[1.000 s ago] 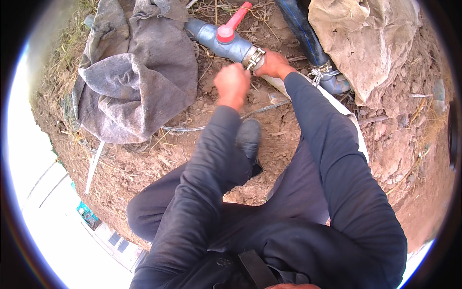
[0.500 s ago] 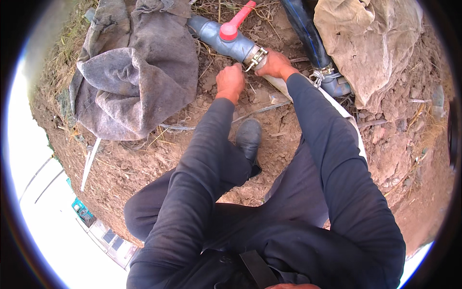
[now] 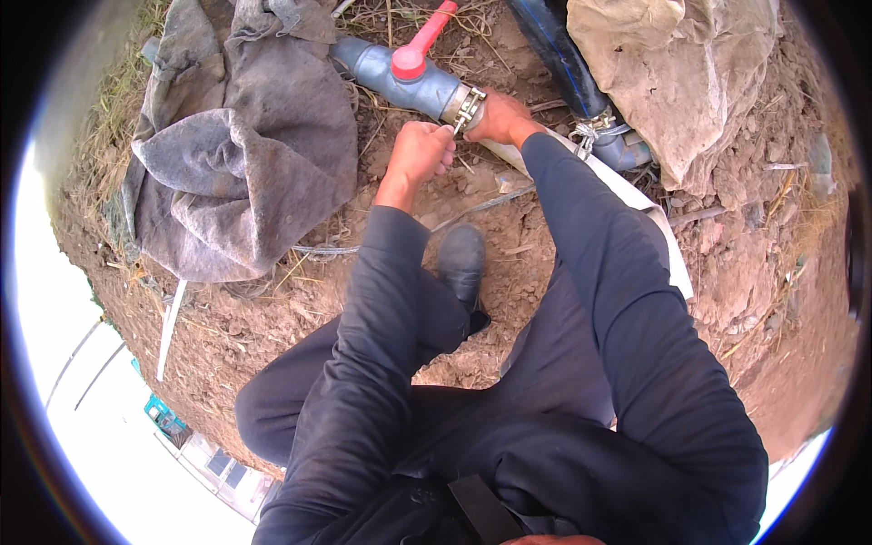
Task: The person sits on the ground and wraps a white sealing tape around a pipe joint. They then place a metal clamp over the taped section and tighten it by hand to secure the connection.
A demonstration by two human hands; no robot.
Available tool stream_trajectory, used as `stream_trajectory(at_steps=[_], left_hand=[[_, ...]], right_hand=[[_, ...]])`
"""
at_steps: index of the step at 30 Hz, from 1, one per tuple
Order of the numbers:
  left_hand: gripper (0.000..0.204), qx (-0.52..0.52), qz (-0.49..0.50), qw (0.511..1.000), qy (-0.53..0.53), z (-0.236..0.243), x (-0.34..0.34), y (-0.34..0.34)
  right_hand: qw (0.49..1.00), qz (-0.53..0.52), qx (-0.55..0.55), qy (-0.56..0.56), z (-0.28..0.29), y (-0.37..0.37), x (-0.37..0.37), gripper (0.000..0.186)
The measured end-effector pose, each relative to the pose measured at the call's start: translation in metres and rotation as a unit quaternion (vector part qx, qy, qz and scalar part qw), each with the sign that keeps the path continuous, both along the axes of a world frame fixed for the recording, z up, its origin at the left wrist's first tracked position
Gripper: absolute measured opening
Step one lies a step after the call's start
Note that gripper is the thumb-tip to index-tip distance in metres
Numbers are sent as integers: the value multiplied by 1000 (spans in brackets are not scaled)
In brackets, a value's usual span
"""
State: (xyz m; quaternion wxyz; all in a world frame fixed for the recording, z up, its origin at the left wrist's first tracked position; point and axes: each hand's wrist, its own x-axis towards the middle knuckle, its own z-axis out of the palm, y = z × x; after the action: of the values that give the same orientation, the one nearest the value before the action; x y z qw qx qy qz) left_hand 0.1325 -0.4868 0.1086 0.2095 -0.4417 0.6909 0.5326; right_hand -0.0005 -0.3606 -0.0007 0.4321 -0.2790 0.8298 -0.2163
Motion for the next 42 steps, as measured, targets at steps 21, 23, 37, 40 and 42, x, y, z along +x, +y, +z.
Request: stream_trajectory(at_steps=[21,23,37,40,42], left_hand=[[17,123,86,987,-51,-26,-33,42],[16,46,86,994,-48,-27,-20,35],[23,50,91,993,64,-12,-40,56],[26,-68,1,997,-23,-23,-17,50],[24,-153,-43,984,-82,-29,-7,35]], right_hand=[[999,-42,-7,1,-13,1,-2,70],[1000,-1,-4,7,-5,6,0,82],[1000,-13,-20,3,-16,0,-3,87],[1000,-6,-8,-7,-10,3,-2,88],[999,-12,-14,-29,-2,7,-3,89]])
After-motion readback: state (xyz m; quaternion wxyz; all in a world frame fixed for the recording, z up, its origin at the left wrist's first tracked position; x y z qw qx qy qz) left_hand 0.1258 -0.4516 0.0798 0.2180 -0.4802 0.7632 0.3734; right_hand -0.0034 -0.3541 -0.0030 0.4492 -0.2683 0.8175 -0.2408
